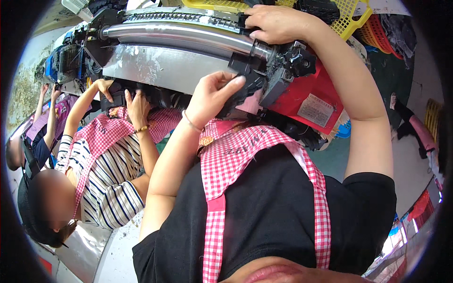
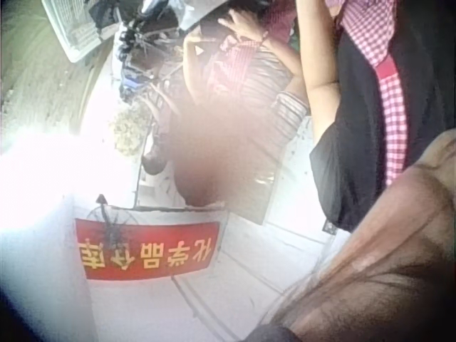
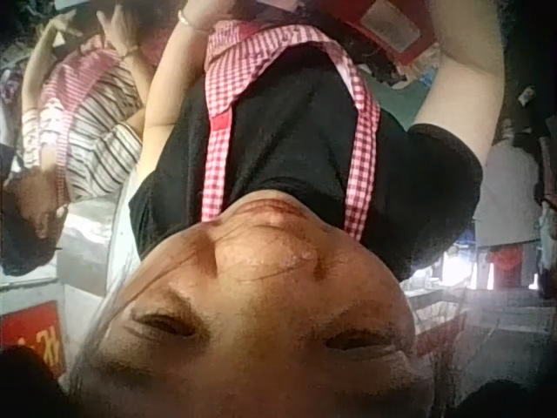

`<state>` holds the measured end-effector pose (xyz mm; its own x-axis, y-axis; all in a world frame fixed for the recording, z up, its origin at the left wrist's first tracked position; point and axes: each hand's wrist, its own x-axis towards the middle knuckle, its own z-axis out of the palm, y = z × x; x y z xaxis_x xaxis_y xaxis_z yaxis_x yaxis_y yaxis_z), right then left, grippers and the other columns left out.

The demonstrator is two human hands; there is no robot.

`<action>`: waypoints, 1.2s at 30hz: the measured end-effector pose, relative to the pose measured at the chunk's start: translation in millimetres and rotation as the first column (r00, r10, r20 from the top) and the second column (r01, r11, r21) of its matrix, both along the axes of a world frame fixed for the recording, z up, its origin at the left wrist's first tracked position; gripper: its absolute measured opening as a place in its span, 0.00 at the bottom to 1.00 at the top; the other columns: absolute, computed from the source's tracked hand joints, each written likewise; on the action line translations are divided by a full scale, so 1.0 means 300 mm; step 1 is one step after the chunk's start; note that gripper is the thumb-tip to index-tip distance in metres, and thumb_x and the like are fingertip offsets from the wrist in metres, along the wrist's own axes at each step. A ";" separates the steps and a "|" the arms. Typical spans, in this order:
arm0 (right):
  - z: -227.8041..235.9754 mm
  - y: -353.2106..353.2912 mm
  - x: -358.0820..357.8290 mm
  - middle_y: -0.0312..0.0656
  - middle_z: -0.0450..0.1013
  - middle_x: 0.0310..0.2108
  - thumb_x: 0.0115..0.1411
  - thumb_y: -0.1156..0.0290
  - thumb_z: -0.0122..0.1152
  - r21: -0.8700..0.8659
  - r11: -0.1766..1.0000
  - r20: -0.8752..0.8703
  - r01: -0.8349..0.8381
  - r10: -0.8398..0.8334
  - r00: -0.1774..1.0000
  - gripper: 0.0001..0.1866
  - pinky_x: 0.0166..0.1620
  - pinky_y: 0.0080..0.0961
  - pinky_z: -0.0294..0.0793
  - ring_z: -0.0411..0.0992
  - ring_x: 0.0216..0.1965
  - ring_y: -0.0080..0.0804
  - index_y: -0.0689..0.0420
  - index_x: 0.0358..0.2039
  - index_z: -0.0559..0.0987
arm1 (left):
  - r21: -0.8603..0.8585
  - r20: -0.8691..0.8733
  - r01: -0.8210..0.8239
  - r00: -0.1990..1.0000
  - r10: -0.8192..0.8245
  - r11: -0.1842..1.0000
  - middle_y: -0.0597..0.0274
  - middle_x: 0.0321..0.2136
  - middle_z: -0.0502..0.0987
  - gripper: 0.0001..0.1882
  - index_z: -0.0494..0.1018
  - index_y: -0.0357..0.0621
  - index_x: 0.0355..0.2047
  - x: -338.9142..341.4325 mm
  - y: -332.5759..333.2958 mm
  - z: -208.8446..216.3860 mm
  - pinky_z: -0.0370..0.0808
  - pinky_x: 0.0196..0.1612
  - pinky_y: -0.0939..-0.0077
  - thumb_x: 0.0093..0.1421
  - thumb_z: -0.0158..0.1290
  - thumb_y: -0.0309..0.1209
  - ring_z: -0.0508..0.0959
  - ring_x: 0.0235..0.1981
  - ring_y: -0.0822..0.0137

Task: The person processes black shoe soles using a roller machine in a workshop. They pick up individual soles from a pile, feed them into the machine's rollers, and place the processed items into a yellow basket. A coworker performs a similar task at an adjacent station.

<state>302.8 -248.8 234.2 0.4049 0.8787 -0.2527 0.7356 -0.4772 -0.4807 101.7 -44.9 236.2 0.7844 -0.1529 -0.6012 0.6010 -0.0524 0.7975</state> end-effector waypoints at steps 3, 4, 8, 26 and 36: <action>0.020 -0.004 0.017 0.54 0.78 0.43 0.63 0.67 0.58 0.147 0.980 -0.062 0.132 -0.124 0.990 0.11 0.53 0.43 0.75 0.75 0.47 0.53 0.62 0.39 0.79 | -0.135 -0.025 -0.014 1.000 0.011 0.991 0.57 0.43 0.82 0.14 0.74 0.29 0.51 -0.053 0.043 0.000 0.77 0.49 0.79 0.68 0.57 0.26 0.79 0.43 0.75; 0.076 -0.007 0.025 0.56 0.78 0.40 0.63 0.70 0.60 0.103 0.957 -0.066 0.273 -0.267 0.961 0.10 0.50 0.44 0.76 0.77 0.45 0.52 0.62 0.41 0.77 | -0.129 -0.026 -0.034 0.999 0.031 0.991 0.57 0.43 0.82 0.14 0.74 0.29 0.50 -0.071 0.047 0.011 0.77 0.49 0.79 0.68 0.57 0.26 0.79 0.43 0.75; 0.152 -0.033 0.061 0.54 0.78 0.37 0.64 0.75 0.56 0.268 0.859 0.014 0.436 -0.456 0.890 0.10 0.45 0.43 0.79 0.78 0.37 0.47 0.63 0.45 0.76 | -0.002 0.052 -0.053 0.997 0.053 0.999 0.65 0.34 0.81 0.08 0.76 0.33 0.41 -0.112 0.057 -0.043 0.74 0.39 0.78 0.70 0.55 0.27 0.76 0.34 0.78; 0.162 -0.049 0.018 0.53 0.77 0.38 0.64 0.76 0.55 0.197 0.900 0.010 0.390 -0.399 0.917 0.07 0.44 0.42 0.79 0.77 0.39 0.51 0.59 0.43 0.76 | -0.116 0.014 -0.105 0.994 0.108 0.988 0.63 0.35 0.81 0.10 0.75 0.32 0.45 -0.126 0.011 0.038 0.77 0.39 0.80 0.70 0.56 0.28 0.77 0.36 0.78; 0.087 -0.010 -0.080 0.50 0.76 0.40 0.58 0.71 0.54 0.034 0.999 0.114 -0.005 0.001 0.994 0.12 0.47 0.42 0.78 0.77 0.44 0.49 0.59 0.37 0.83 | 0.184 0.139 -0.022 0.990 -0.004 0.983 0.58 0.17 0.75 0.22 0.77 0.29 0.29 -0.023 -0.043 -0.107 0.71 0.27 0.71 0.70 0.56 0.40 0.72 0.23 0.77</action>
